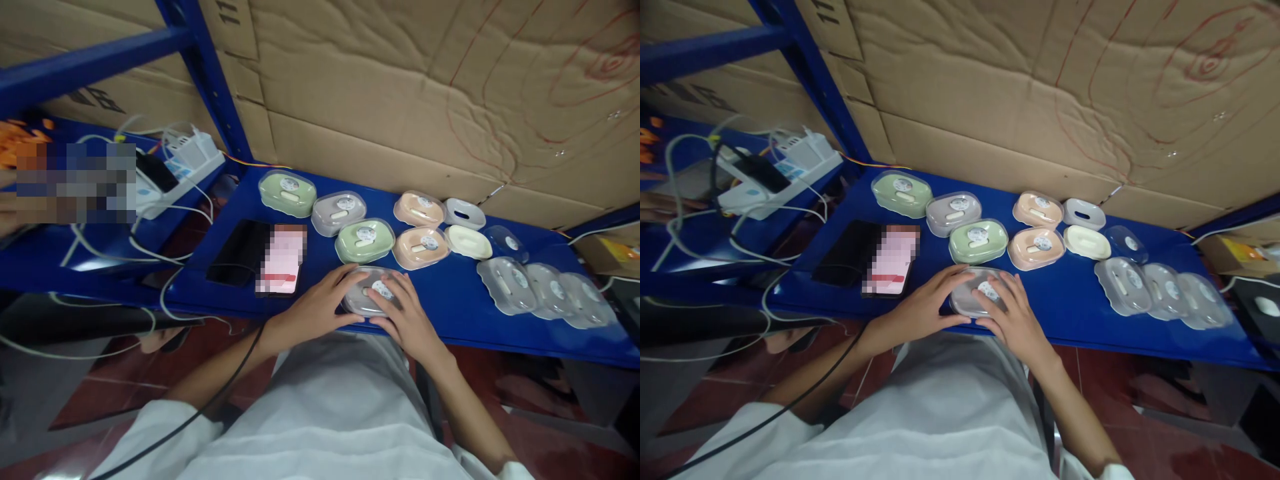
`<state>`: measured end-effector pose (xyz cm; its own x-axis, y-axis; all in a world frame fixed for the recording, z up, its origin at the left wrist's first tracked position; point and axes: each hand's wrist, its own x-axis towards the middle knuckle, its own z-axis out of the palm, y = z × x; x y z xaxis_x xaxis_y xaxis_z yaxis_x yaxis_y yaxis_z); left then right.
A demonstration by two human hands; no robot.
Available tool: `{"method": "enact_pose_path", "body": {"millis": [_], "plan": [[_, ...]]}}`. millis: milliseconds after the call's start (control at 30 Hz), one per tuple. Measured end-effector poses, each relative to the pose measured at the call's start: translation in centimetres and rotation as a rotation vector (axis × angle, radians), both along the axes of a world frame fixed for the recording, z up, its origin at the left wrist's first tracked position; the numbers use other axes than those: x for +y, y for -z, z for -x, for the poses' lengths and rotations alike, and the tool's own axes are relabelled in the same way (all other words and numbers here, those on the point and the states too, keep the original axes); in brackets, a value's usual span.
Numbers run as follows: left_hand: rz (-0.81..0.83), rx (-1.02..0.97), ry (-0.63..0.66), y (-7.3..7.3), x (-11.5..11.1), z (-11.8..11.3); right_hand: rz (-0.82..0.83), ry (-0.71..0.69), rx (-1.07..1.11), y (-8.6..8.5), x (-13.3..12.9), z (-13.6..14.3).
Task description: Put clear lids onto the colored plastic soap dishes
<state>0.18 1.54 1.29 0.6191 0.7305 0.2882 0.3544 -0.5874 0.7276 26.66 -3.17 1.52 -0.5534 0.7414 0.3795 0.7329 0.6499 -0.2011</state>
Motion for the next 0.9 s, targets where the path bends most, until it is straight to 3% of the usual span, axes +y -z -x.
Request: {"method": "enact_pose_path", "body": {"millis": [267,433,567,633,733,833,900], "plan": [[-0.004,0.011,-0.017,0.4,0.1,0.2,0.264,0.024,0.217,-0.4,1.1,-1.9],[-0.027,-0.003,0.015,0.2,0.0,0.1,0.090,0.017,0.154,-0.5,0.4,-2.1],[-0.052,-0.102,-0.033,0.3,-0.1,-0.2,-0.084,0.055,0.153,-3.5,1.6,-4.5],[-0.052,-0.124,-0.051,0.2,-0.1,-0.3,-0.137,0.142,0.176,-5.7,4.7,-5.6],[-0.065,0.004,-0.026,-0.3,-0.3,-0.3,-0.099,0.227,0.138,-7.7,12.3,-5.7],[-0.190,0.047,-0.053,-0.4,-0.6,-0.3,0.049,0.234,0.005,-7.2,20.3,-3.7],[-0.267,0.048,-0.080,-0.2,-0.6,-0.4,0.124,0.231,-0.047,-6.2,23.9,-2.3]]}}
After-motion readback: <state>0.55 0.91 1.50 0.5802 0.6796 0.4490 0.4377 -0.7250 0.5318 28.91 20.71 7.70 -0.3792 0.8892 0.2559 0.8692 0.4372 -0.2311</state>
